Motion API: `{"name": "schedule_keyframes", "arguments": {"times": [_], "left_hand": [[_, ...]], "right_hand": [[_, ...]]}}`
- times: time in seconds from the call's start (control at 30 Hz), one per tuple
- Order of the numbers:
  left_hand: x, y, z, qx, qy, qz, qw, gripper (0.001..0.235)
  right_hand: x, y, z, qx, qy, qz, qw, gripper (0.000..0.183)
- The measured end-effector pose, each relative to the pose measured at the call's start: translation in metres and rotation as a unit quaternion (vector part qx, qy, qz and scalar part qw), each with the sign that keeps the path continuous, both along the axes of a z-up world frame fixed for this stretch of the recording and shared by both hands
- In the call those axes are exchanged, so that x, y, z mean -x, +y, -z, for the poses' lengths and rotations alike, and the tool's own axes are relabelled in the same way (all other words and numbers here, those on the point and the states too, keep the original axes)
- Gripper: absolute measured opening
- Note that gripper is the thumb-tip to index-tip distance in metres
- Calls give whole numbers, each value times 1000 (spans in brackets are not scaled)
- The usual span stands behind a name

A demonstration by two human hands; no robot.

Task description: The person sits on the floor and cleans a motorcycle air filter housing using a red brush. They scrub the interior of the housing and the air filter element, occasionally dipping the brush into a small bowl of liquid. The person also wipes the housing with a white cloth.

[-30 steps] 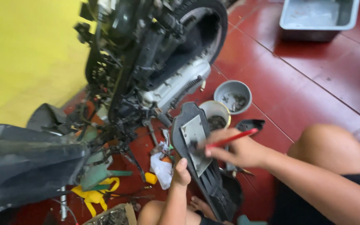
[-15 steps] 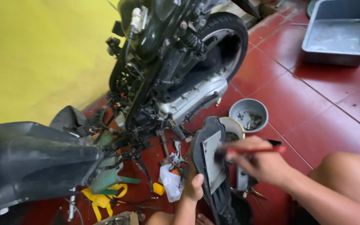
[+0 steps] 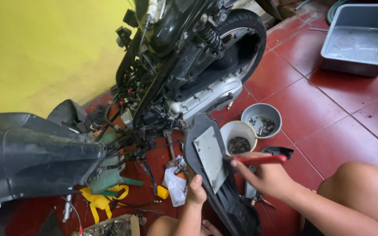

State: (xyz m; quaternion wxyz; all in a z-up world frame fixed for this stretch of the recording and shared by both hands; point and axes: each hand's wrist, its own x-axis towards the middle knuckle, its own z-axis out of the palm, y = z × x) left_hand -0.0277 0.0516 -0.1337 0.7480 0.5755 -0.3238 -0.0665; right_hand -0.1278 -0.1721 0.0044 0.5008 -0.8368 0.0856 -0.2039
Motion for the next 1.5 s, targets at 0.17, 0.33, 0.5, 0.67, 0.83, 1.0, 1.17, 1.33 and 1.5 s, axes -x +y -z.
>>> {"name": "schedule_keyframes", "arguments": {"times": [0.17,0.33,0.5,0.67,0.83,1.0,1.17,1.33,1.5], "left_hand": [[-14,-22,-37,14,-9,-71,997,79],[-13,-39,-49,17,-1,-128,992,80],[-17,-37,-7,147,78,-134,977,81],[-22,-33,-43,220,234,-179,930,91],[-29,-21,-66,223,328,-204,895,86],[-37,-22,-92,225,418,-229,850,65],[-41,-28,-113,215,471,-262,815,55],[-40,-29,-127,212,500,-261,798,62],[-37,-31,-139,232,496,-214,809,69]], "right_hand": [[2,-2,-11,10,56,-70,996,18],[0,-12,-28,3,132,-141,981,22],[-2,-23,-45,-36,203,-199,958,34],[1,-22,-26,-97,72,-187,975,14],[2,-19,-17,-55,-18,-124,991,14],[6,-14,-6,-74,-134,-69,986,17],[10,-9,-16,-104,-80,-71,989,25],[8,-8,-21,-72,-61,-49,994,26],[6,-9,-24,-82,-23,-45,995,20]]}}
